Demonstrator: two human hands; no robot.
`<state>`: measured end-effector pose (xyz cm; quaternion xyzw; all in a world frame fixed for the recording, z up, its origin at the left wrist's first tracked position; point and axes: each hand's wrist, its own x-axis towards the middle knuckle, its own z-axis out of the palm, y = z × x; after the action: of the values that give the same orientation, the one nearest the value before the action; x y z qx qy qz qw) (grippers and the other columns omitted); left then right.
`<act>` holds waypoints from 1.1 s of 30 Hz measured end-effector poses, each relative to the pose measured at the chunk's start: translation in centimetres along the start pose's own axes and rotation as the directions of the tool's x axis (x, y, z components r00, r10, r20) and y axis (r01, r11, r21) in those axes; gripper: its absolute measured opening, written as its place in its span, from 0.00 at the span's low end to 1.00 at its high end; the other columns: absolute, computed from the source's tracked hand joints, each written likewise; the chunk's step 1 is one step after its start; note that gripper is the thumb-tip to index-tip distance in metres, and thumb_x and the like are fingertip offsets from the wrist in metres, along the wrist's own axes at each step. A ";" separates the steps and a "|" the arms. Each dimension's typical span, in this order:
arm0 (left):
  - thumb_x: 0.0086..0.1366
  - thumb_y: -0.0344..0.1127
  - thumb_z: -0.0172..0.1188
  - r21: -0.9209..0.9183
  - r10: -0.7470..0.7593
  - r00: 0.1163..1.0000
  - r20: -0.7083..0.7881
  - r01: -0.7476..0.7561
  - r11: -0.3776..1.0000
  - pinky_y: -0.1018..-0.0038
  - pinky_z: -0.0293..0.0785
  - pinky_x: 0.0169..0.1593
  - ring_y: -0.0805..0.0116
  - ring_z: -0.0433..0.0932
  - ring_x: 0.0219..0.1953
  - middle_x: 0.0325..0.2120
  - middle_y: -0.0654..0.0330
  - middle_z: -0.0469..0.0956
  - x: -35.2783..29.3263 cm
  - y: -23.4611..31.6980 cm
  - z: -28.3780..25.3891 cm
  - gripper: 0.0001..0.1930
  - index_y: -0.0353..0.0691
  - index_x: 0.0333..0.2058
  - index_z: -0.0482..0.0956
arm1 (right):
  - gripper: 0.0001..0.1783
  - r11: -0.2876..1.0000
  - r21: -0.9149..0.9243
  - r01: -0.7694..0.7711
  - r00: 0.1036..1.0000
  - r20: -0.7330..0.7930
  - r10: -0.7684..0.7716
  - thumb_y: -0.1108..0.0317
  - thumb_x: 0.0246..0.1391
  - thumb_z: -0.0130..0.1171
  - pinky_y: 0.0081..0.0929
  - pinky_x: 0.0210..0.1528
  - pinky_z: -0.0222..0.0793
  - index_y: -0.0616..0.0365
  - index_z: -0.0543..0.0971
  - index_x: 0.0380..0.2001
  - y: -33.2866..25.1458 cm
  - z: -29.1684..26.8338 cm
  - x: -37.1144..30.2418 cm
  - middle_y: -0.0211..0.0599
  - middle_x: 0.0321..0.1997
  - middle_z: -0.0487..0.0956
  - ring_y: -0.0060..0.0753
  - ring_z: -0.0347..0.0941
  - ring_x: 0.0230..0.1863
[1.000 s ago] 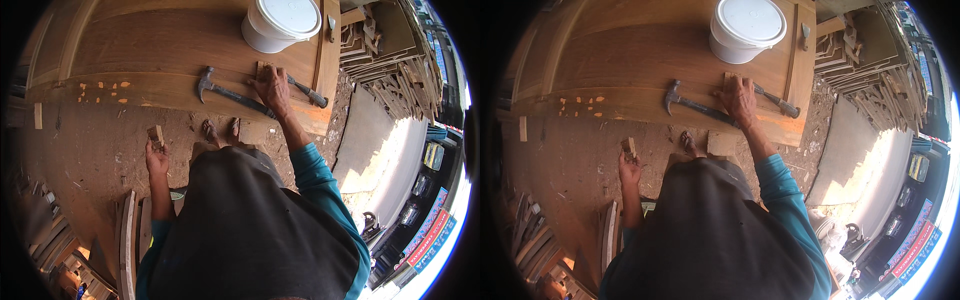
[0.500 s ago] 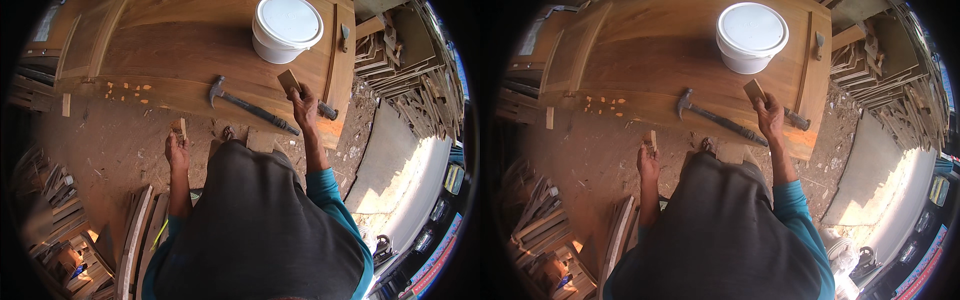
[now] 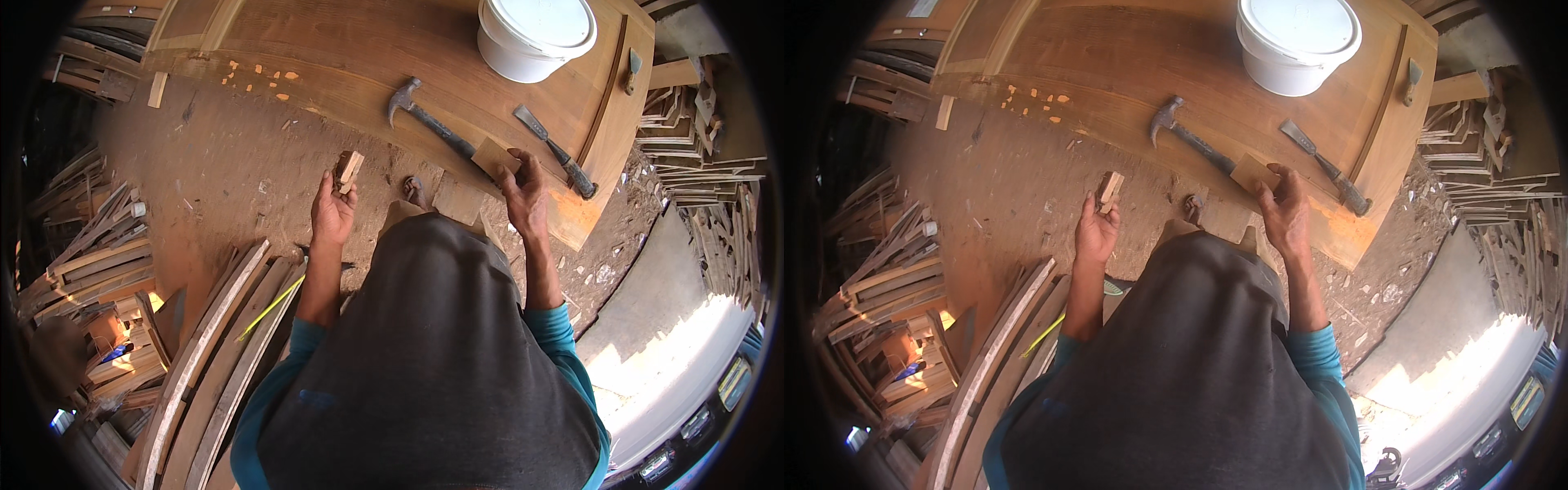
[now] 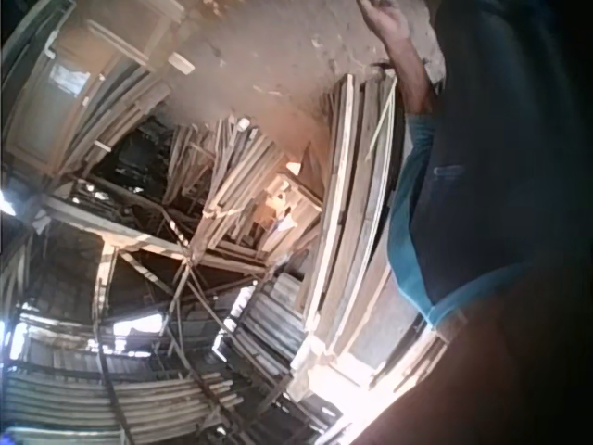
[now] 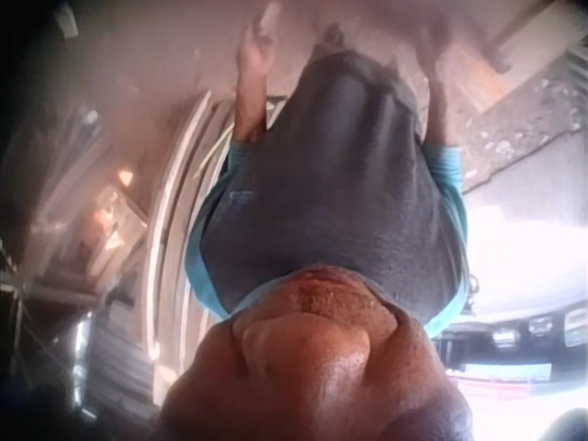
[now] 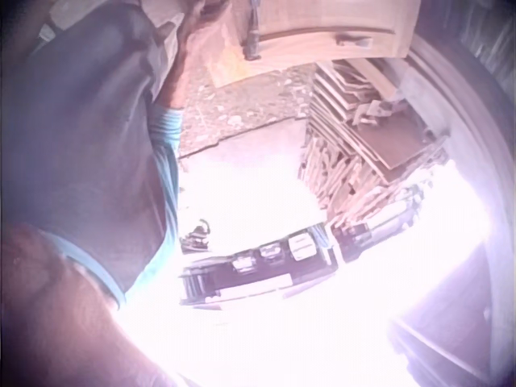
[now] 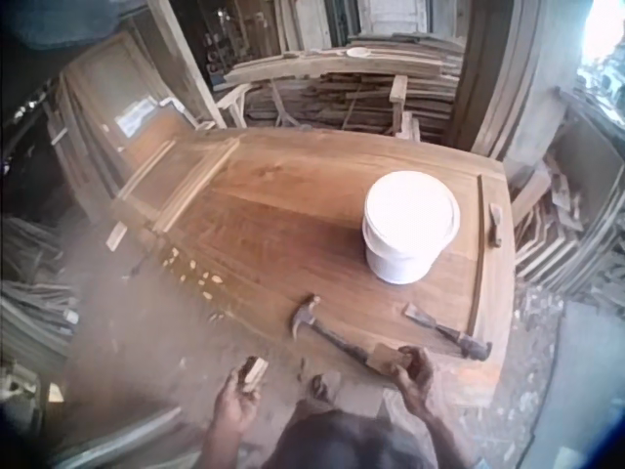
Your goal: The person splits and shapes small wooden pieces using a chisel and a hammer, and fits a wooden piece into a slot on the edge of a wooden door.
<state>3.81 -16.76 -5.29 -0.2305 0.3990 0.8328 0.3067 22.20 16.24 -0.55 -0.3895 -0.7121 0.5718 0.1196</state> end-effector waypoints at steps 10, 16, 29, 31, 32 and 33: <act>0.76 0.48 0.58 0.147 0.067 0.986 0.153 -0.089 0.985 0.76 0.85 0.38 0.69 0.85 0.38 0.40 0.60 0.85 -6.0 -0.2 2.7 0.17 0.42 0.51 0.79 | 0.32 0.811 -0.537 0.232 0.884 -0.231 -0.406 0.60 0.58 0.70 0.49 0.65 0.67 0.64 0.75 0.62 0.3 -3.2 1.4 0.59 0.59 0.76 0.60 0.72 0.63; 0.76 0.46 0.58 0.162 0.096 0.981 0.167 -0.124 0.979 0.76 0.85 0.39 0.70 0.85 0.39 0.43 0.61 0.85 -9.0 -0.3 1.7 0.16 0.44 0.54 0.77 | 0.30 0.748 -0.625 0.222 0.929 -0.098 -0.357 0.59 0.58 0.70 0.47 0.62 0.70 0.63 0.77 0.59 1.9 -1.9 -1.9 0.58 0.56 0.78 0.60 0.73 0.61; 0.69 0.33 0.66 0.145 0.100 0.960 0.261 -0.141 0.979 0.75 0.84 0.50 0.70 0.83 0.48 0.50 0.59 0.81 -11.3 -1.0 0.3 0.23 0.37 0.60 0.71 | 0.33 0.643 -0.665 0.380 0.911 0.148 -0.385 0.62 0.55 0.70 0.50 0.64 0.65 0.57 0.74 0.63 3.7 3.9 -0.6 0.51 0.61 0.75 0.56 0.69 0.65; 0.67 0.30 0.67 0.275 0.169 0.955 0.245 -0.236 0.932 0.74 0.83 0.50 0.71 0.82 0.48 0.50 0.59 0.80 -11.0 -0.8 1.1 0.25 0.37 0.60 0.70 | 0.31 0.609 -0.662 0.437 0.888 0.207 -0.412 0.64 0.54 0.70 0.50 0.61 0.68 0.58 0.74 0.61 2.9 4.6 0.5 0.52 0.58 0.75 0.57 0.70 0.62; 0.65 0.27 0.68 0.400 0.227 0.945 0.237 -0.307 0.863 0.74 0.82 0.51 0.72 0.81 0.49 0.51 0.58 0.79 -10.8 -0.7 1.8 0.27 0.36 0.61 0.69 | 0.31 0.607 -0.658 0.444 0.883 0.209 -0.420 0.64 0.54 0.70 0.50 0.61 0.68 0.58 0.74 0.61 2.6 4.6 1.2 0.52 0.58 0.75 0.57 0.70 0.62; 0.64 0.24 0.69 0.471 0.247 0.939 0.241 -0.336 0.816 0.72 0.80 0.52 0.72 0.80 0.49 0.51 0.57 0.79 -10.9 -0.6 2.5 0.29 0.33 0.62 0.68 | 0.31 0.628 -0.634 0.451 0.890 0.269 -0.368 0.65 0.53 0.70 0.50 0.58 0.71 0.59 0.74 0.60 2.4 4.7 1.9 0.54 0.56 0.75 0.59 0.72 0.58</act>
<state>11.57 -18.02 2.66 -0.0068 0.6064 0.7524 0.2573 19.07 14.30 -4.74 -0.2001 -0.9460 0.2490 0.0549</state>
